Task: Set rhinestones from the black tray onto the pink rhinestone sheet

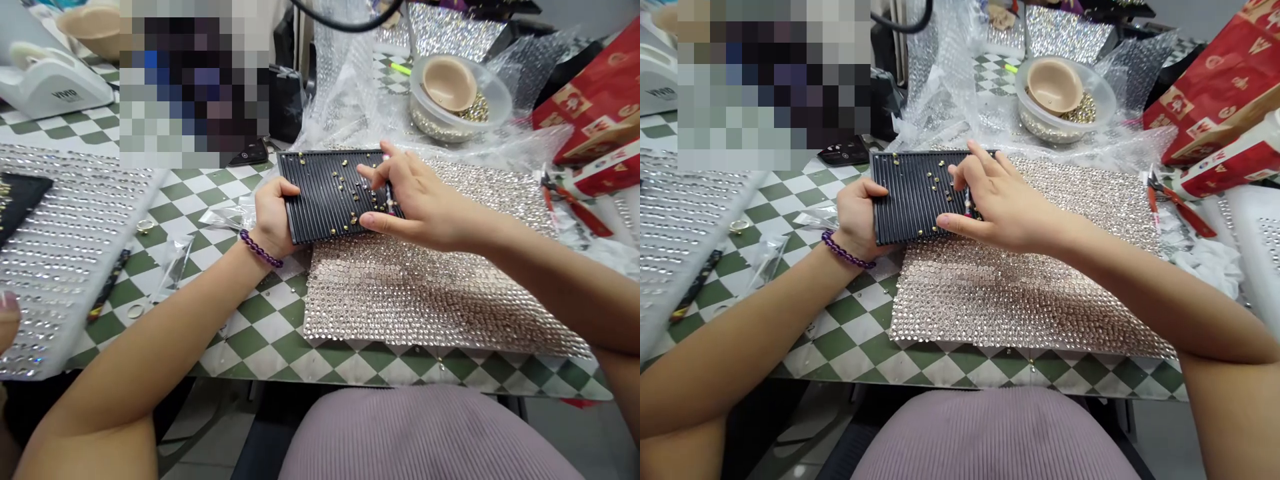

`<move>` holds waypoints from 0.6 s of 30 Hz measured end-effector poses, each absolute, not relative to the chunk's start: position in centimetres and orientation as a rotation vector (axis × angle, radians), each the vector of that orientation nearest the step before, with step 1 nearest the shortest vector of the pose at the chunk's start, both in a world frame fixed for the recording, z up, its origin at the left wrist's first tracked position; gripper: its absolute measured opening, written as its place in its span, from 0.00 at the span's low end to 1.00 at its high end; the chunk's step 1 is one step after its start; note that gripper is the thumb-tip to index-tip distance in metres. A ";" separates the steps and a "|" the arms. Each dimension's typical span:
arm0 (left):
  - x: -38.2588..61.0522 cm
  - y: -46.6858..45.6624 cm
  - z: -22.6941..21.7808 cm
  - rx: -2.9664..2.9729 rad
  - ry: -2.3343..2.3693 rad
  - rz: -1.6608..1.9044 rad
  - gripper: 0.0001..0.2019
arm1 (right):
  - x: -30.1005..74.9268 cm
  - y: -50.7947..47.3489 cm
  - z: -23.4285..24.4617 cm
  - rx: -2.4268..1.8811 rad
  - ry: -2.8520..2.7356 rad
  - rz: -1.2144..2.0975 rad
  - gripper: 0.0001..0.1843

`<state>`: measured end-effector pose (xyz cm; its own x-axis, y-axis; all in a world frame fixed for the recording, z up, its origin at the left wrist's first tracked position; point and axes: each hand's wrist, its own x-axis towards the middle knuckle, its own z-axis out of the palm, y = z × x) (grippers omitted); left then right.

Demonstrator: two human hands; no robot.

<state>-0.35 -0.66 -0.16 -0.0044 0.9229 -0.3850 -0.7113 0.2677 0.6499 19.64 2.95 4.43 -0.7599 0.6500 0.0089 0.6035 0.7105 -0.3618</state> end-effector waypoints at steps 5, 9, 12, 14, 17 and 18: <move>-0.5 -0.6 -0.2 0.289 0.906 1.349 0.12 | 22.1 1.8 4.2 -0.987 -2.787 0.465 0.24; -0.5 -0.7 0.3 0.253 0.956 1.326 0.12 | 23.2 0.4 3.7 -0.968 -2.788 0.452 0.21; -0.4 -0.8 0.5 0.263 0.943 1.317 0.14 | 23.1 0.0 3.4 -0.960 -2.818 0.458 0.24; -0.4 -0.9 0.6 0.271 0.951 1.320 0.15 | 22.9 0.0 3.3 -0.958 -2.831 0.456 0.26; -0.4 -0.8 0.4 0.270 0.975 1.317 0.15 | 22.6 0.2 3.2 -0.952 -2.834 0.456 0.25; -0.4 -0.8 0.3 0.274 0.974 1.320 0.14 | 22.6 0.2 3.1 -0.951 -2.834 0.456 0.25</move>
